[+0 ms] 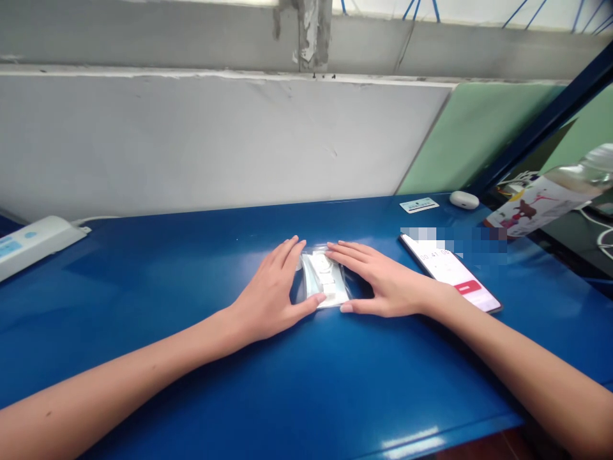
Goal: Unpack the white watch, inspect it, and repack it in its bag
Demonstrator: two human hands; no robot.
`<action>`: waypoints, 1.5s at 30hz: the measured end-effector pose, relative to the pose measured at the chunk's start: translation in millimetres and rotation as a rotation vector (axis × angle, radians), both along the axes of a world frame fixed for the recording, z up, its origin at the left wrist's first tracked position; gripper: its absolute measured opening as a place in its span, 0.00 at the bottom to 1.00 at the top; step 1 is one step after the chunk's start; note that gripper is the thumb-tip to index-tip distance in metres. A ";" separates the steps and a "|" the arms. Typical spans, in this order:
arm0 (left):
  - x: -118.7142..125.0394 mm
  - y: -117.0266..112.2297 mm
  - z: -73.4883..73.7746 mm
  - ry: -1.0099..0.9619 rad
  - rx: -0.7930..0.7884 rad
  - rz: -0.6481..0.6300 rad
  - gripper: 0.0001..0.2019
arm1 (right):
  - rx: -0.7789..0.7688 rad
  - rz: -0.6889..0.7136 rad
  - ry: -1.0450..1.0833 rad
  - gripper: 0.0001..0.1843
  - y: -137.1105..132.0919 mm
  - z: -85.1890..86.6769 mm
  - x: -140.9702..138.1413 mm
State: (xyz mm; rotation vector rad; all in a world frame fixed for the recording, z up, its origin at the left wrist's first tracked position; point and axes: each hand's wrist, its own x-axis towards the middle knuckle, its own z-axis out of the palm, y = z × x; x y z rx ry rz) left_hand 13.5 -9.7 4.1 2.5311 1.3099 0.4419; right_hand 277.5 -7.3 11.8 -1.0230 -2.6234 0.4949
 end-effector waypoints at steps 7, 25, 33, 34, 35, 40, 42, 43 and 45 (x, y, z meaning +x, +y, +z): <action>-2.5 3.0 -2.3 0.022 -0.027 -0.053 0.42 | 0.001 -0.023 0.024 0.44 0.4 0.9 -0.6; -12.3 16.5 5.0 0.090 0.008 -0.202 0.48 | -0.081 -0.094 -0.052 0.59 4.4 -1.5 -0.2; -11.3 14.6 8.0 0.113 -0.004 -0.193 0.47 | -0.065 -0.083 -0.045 0.58 6.5 -5.6 0.5; -11.1 14.5 8.3 0.116 -0.006 -0.193 0.47 | -0.063 -0.086 -0.052 0.58 6.4 -5.6 0.4; -10.8 14.5 8.5 0.118 -0.008 -0.193 0.47 | -0.061 -0.087 -0.058 0.58 6.4 -5.5 0.2; -9.9 14.4 8.1 0.104 -0.010 -0.196 0.47 | -0.065 -0.086 -0.089 0.58 6.1 -3.4 -1.1; -9.7 14.3 7.5 0.091 -0.009 -0.194 0.46 | -0.059 -0.086 -0.098 0.58 5.8 -3.0 -2.0; -9.8 14.3 7.2 0.084 -0.008 -0.192 0.46 | -0.053 -0.087 -0.101 0.57 5.7 -3.1 -2.6; -10.1 14.0 6.5 0.070 -0.005 -0.187 0.45 | -0.042 -0.089 -0.098 0.57 5.9 -3.4 -4.5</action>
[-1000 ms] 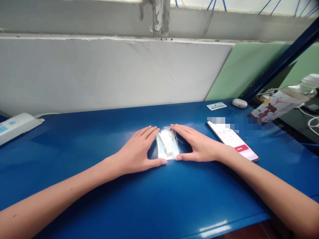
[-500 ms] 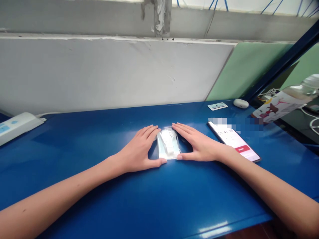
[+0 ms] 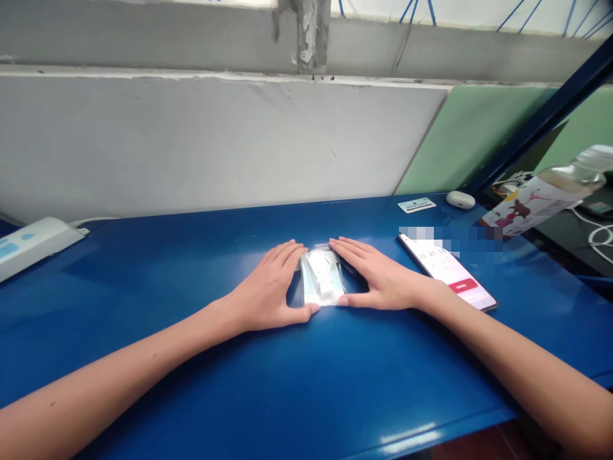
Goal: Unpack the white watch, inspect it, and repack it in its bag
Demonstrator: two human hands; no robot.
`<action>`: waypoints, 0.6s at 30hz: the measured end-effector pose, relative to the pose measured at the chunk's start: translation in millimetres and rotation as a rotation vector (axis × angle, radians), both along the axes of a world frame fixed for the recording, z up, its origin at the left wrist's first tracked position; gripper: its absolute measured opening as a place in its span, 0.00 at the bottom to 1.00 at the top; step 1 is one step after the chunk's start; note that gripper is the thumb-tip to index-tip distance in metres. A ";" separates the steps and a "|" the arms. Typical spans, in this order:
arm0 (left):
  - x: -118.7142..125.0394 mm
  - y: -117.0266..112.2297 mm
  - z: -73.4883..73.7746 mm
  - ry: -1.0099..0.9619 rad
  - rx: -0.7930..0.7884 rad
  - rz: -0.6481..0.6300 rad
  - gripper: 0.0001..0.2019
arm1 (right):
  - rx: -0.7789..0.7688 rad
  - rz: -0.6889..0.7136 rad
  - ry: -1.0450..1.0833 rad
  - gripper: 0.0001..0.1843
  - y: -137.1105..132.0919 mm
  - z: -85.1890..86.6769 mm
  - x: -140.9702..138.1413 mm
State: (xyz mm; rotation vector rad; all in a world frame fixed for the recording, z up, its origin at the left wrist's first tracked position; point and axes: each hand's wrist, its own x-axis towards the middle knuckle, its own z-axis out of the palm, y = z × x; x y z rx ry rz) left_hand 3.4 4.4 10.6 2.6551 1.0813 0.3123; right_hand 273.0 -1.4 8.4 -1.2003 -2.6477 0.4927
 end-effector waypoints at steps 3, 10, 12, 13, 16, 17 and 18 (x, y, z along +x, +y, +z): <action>-1.1 -0.5 -1.4 -0.010 0.006 0.009 0.45 | 0.013 0.000 0.006 0.56 1.9 -0.3 -4.9; -2.3 -1.1 -3.9 0.000 0.040 0.042 0.44 | 0.062 0.016 -0.028 0.56 10.4 -0.9 -19.8; -2.0 -1.6 -3.5 -0.004 0.052 0.030 0.43 | 0.076 0.009 -0.022 0.56 11.9 -2.1 -23.2; -2.0 -1.9 -3.2 -0.007 0.055 0.024 0.43 | 0.084 0.004 -0.017 0.56 12.4 -3.2 -24.6; -2.0 -2.8 -1.5 -0.009 0.050 0.021 0.42 | 0.116 -0.004 -0.002 0.56 13.0 -8.0 -26.6; -2.1 -3.0 -0.8 -0.008 0.045 0.022 0.42 | 0.125 -0.005 0.003 0.56 13.0 -9.9 -26.5; -2.1 -3.2 -0.2 -0.007 0.039 0.023 0.42 | 0.130 -0.006 0.007 0.56 12.9 -11.7 -26.2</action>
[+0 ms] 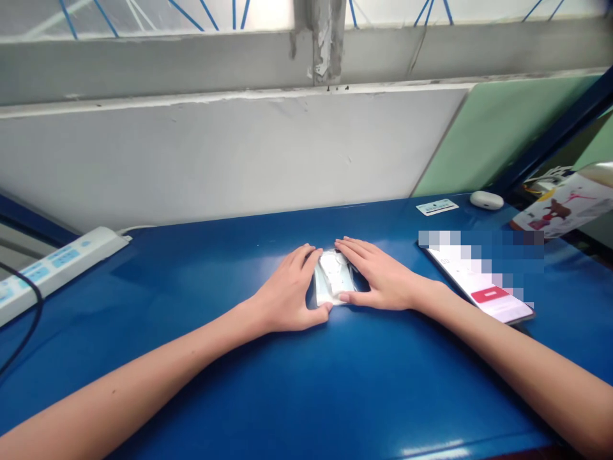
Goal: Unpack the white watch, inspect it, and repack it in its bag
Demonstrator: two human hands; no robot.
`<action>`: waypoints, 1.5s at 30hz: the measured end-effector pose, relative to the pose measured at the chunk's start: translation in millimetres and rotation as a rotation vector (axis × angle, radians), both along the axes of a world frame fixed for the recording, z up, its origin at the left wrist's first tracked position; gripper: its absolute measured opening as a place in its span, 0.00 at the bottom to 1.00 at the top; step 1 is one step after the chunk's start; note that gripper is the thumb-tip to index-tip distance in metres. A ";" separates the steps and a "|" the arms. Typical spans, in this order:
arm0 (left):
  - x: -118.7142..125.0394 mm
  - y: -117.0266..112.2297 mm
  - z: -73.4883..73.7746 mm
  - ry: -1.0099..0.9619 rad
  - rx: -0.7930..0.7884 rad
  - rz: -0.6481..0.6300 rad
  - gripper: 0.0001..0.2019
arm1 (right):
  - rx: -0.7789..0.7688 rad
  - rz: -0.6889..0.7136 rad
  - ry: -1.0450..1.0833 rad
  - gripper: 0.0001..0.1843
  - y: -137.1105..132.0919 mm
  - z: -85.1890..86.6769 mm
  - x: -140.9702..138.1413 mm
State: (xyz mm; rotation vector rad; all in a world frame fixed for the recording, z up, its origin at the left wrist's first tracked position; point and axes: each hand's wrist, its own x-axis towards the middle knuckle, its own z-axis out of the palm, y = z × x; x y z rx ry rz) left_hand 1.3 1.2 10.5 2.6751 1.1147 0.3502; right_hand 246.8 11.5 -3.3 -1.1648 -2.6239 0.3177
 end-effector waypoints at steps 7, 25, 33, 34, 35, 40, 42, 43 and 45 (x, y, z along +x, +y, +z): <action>0.6 0.2 1.4 0.016 -0.036 -0.001 0.43 | -0.012 0.008 0.010 0.56 -1.2 -3.1 5.2; -0.9 1.6 -3.1 0.047 -0.008 -0.025 0.45 | -0.021 0.021 0.077 0.50 -5.8 -1.6 13.6; -3.2 1.7 -4.2 0.023 -0.021 -0.019 0.43 | 0.049 -0.093 0.122 0.32 -10.1 4.3 13.2; -3.1 1.6 -4.0 0.016 -0.027 -0.009 0.42 | 0.063 -0.117 0.137 0.31 -10.1 5.1 12.8; -3.0 1.5 -3.8 0.012 -0.033 0.003 0.40 | 0.076 -0.143 0.149 0.30 -10.1 5.7 12.3; -1.8 1.7 -2.9 -0.005 -0.069 0.058 0.36 | 0.100 -0.244 0.200 0.24 -12.7 9.4 10.0; -1.4 2.0 -3.5 -0.022 -0.076 0.057 0.38 | 0.078 -0.195 0.207 0.23 -13.8 11.5 9.9; -1.4 2.2 -3.9 -0.029 -0.075 0.052 0.39 | 0.064 -0.156 0.202 0.22 -14.0 12.5 10.3; -1.4 2.4 -4.8 -0.032 -0.062 0.040 0.37 | 0.057 -0.092 0.182 0.21 -13.2 14.4 12.4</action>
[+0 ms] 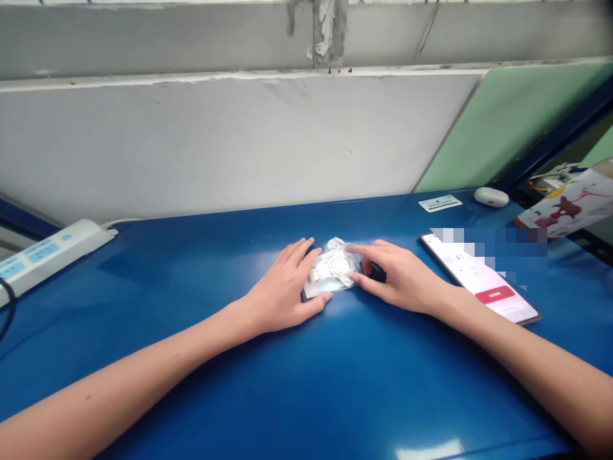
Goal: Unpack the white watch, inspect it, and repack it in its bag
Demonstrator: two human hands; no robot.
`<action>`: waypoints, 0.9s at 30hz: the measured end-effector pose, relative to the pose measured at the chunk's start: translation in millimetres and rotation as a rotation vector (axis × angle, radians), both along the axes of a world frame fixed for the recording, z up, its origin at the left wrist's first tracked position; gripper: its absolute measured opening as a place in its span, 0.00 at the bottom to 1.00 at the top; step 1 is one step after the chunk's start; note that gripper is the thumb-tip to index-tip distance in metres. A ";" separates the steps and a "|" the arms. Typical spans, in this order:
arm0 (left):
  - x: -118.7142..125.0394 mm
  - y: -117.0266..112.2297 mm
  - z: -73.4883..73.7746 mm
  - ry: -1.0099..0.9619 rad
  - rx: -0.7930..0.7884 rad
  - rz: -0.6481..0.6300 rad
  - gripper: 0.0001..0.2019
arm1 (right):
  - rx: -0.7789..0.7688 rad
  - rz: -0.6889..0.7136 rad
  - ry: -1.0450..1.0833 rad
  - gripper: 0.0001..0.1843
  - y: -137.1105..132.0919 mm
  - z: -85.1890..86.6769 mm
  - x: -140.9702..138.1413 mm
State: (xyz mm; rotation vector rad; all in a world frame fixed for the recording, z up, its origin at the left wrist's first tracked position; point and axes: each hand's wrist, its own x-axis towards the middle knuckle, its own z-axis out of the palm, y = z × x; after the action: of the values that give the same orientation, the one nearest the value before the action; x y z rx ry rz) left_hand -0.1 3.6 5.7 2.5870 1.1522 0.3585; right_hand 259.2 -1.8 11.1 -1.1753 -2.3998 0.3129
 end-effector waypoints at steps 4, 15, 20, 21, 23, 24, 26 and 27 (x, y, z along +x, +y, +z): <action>-0.2 0.0 -0.4 0.039 0.025 -0.017 0.35 | 0.032 0.050 -0.043 0.27 4.5 1.6 9.4; 2.0 -0.4 2.3 0.010 -0.010 0.032 0.36 | -0.069 0.062 -0.127 0.38 9.7 -0.3 23.1; 1.1 0.0 1.5 0.013 -0.008 0.026 0.38 | -0.065 0.072 -0.157 0.38 9.4 -3.1 22.2; 0.8 0.0 1.0 0.009 -0.005 0.028 0.39 | -0.068 0.066 -0.160 0.38 9.0 -2.8 21.9; 0.2 0.2 -0.1 0.003 0.002 0.031 0.38 | -0.077 0.058 -0.165 0.39 8.4 -1.7 21.4; -0.1 0.3 -0.6 0.000 0.004 0.031 0.38 | -0.083 0.057 -0.166 0.39 8.2 -1.1 21.2; -0.3 0.5 -0.9 -0.004 0.007 0.027 0.37 | -0.093 0.057 -0.166 0.39 8.2 -0.1 21.0; -0.3 0.7 -0.9 -0.008 0.011 0.023 0.37 | -0.096 0.057 -0.165 0.39 8.2 0.4 21.0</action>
State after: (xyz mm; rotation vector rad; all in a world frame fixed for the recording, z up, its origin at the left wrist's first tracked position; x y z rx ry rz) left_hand -0.4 4.3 4.8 2.5813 1.1809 0.3811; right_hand 280.2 6.5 11.5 -1.2189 -2.5907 0.3651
